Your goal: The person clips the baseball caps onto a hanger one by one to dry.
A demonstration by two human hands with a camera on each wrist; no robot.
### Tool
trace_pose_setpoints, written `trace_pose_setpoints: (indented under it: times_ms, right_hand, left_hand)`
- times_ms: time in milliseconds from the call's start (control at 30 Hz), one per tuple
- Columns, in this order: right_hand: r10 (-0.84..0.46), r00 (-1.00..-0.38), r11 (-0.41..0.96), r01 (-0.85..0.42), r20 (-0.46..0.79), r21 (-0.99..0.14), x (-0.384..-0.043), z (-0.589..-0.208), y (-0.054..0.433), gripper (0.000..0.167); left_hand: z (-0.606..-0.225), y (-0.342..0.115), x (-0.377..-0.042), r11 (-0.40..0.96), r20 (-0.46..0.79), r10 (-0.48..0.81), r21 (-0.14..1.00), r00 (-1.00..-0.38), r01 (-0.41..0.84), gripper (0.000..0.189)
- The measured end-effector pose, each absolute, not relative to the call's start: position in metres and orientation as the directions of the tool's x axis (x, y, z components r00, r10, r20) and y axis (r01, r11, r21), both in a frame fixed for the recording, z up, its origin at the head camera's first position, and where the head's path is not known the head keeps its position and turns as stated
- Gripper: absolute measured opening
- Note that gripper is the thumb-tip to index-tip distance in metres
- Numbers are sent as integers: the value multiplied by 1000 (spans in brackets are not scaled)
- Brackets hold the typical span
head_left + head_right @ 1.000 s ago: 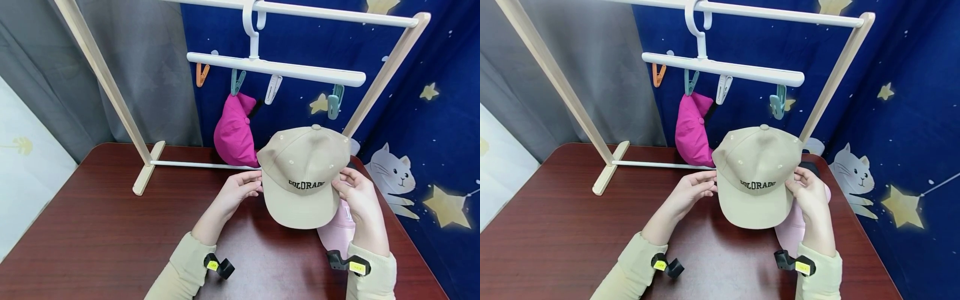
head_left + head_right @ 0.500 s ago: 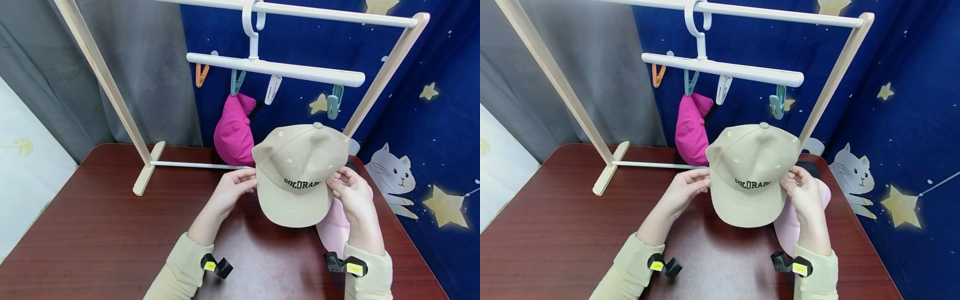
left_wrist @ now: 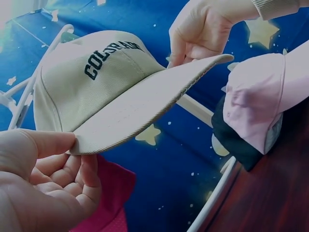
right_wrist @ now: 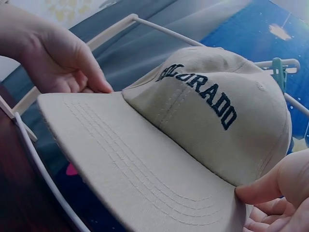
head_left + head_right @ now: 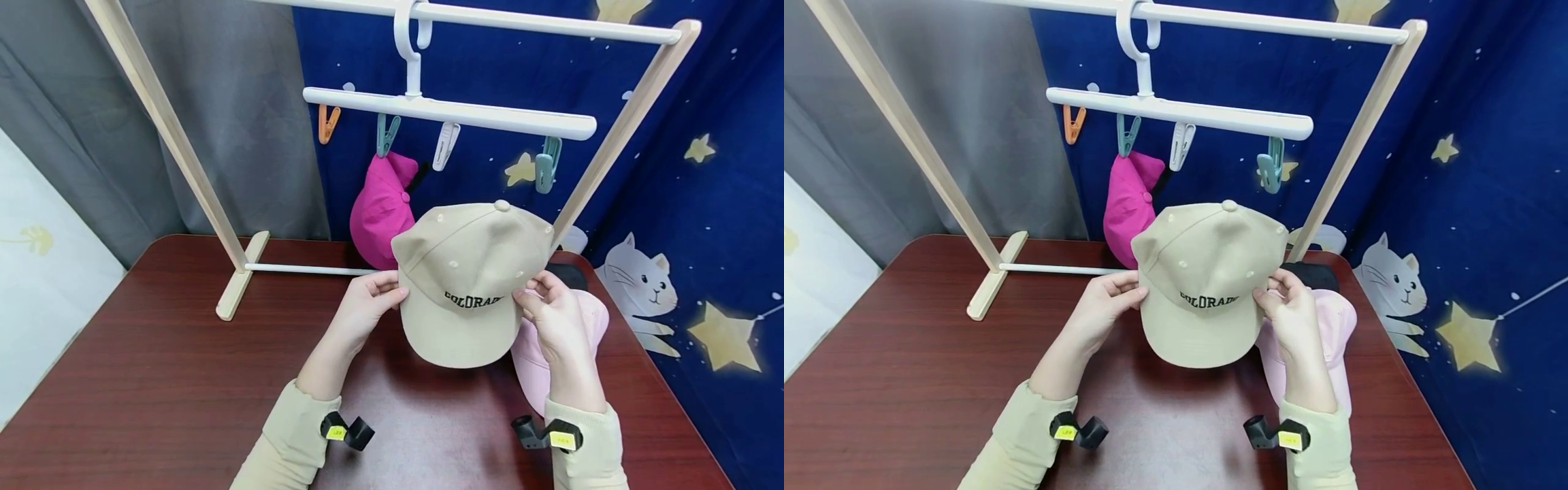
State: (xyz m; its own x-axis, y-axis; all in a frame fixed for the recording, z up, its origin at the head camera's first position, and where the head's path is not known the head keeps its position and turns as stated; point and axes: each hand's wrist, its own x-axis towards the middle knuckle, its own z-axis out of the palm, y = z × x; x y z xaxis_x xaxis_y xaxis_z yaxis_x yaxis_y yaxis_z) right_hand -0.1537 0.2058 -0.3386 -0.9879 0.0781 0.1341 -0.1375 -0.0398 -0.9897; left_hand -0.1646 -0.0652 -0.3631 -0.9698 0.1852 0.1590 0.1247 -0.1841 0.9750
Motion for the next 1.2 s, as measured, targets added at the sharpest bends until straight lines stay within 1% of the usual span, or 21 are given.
trace_pose_setpoints:
  times_ms: [267,533,800,1000,1200]
  right_hand:
    - [126,-986,-64,-120,111,-991,-156,-343,197,24]
    - [102,-991,-61,-89,82,-994,-158,-346,193,22]
    - [83,-991,0,-103,102,-995,-160,-345,192,22]
    - [54,-989,83,-132,137,-988,-162,-343,193,29]
    - [37,-988,162,-142,150,-977,-163,-340,191,29]
  left_hand:
    - [-361,-68,-166,-209,171,180,969,-969,133,27]
    - [-360,-70,-165,-248,134,157,964,-978,92,28]
    - [-354,-75,-166,-230,143,170,968,-975,102,26]
    - [-346,-79,-166,-195,164,185,973,-969,127,25]
    - [-341,-84,-168,-168,168,198,976,-966,136,24]
